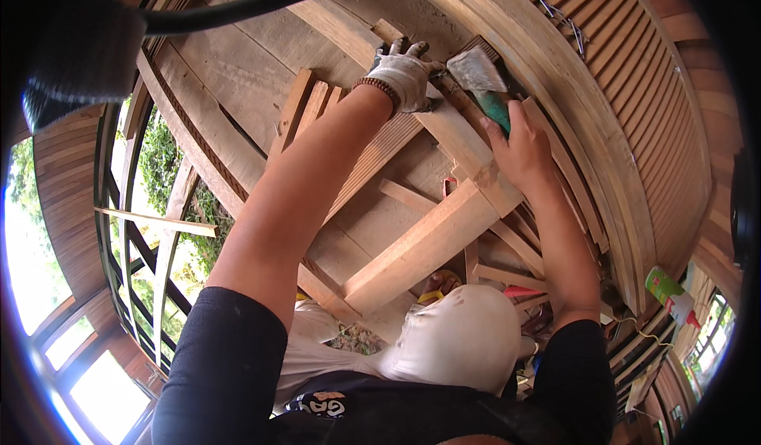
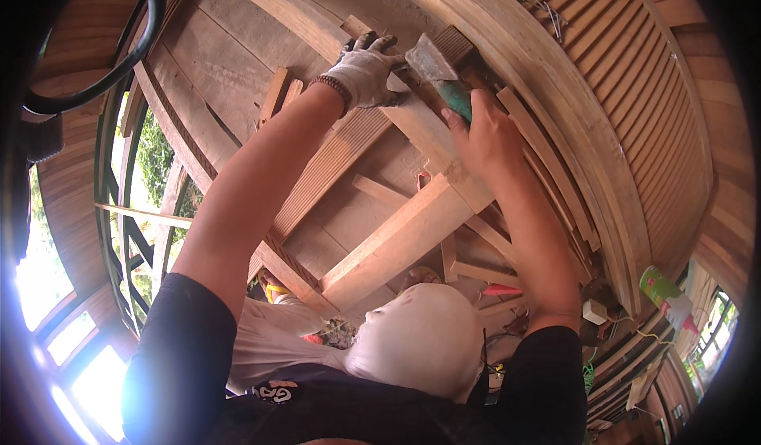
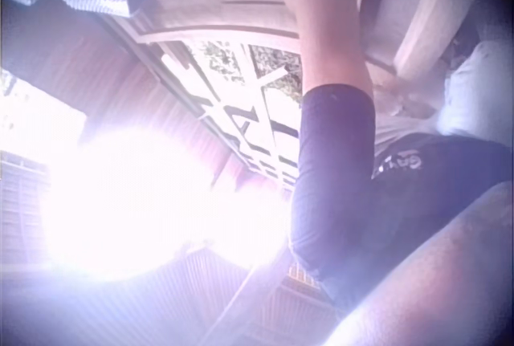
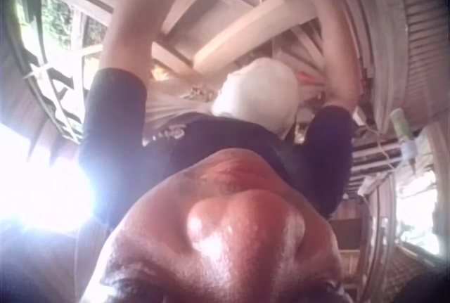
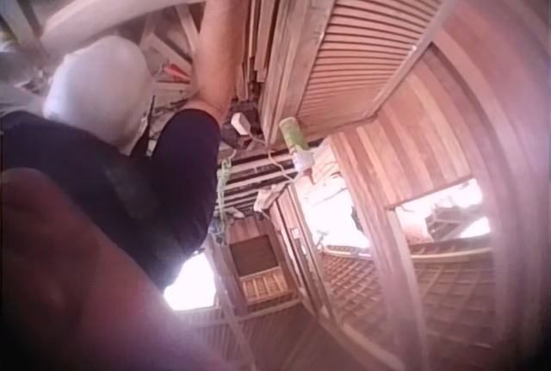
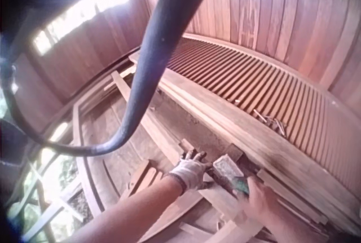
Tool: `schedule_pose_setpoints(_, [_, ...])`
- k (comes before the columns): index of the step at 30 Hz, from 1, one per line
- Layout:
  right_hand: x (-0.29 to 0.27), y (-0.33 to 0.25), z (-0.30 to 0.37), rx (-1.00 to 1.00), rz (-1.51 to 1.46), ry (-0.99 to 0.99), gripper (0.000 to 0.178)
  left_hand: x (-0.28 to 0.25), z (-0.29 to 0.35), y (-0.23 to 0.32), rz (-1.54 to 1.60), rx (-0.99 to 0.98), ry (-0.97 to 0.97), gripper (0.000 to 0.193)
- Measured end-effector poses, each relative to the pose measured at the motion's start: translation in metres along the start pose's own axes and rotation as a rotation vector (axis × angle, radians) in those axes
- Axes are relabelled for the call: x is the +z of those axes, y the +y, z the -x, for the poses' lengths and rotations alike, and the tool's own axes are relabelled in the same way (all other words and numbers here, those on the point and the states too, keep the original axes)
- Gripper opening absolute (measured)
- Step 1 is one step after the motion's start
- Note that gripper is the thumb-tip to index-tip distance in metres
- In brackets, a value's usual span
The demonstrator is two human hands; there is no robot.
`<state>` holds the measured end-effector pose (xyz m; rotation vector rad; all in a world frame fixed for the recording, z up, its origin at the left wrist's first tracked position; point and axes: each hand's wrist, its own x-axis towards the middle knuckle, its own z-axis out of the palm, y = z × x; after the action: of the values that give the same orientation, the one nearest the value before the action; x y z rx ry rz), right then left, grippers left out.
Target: The person uses a power drill to fasten wooden planks to a curved frame, then switches to a hammer to drive nails into the wood. They move around the structure to access different sections, securing the planks in place.
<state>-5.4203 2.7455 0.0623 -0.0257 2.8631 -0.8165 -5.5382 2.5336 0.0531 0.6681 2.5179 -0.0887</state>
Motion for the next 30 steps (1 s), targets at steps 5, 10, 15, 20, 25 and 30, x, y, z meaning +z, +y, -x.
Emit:
schedule_pose_setpoints(5, [0.009,0.0,0.007,-0.037,0.028,0.02,0.044,0.005,-0.002,-0.001,0.014,-0.002,0.017,0.079])
schedule_pose_setpoints(10, [0.003,-0.007,0.001,0.071,0.077,-0.085,0.044,0.004,-0.002,-0.002,0.039,0.002,0.019,0.082])
schedule_pose_setpoints(15, [-0.011,-0.012,0.019,-0.235,-0.193,0.414,0.043,0.008,-0.003,-0.004,0.029,0.008,0.016,0.083])
schedule_pose_setpoints(20, [0.003,-0.012,0.016,-0.296,-0.214,0.383,0.047,0.01,-0.005,-0.005,0.057,0.003,0.015,0.085])
schedule_pose_setpoints(25, [-0.011,-0.019,-0.003,0.16,0.063,-0.192,0.045,0.005,-0.004,-0.006,0.08,0.024,-0.008,0.088])
schedule_pose_setpoints(30, [-0.046,-0.035,0.023,-0.184,-0.62,0.44,0.028,0.012,-0.004,-0.008,0.057,0.05,0.045,0.086])
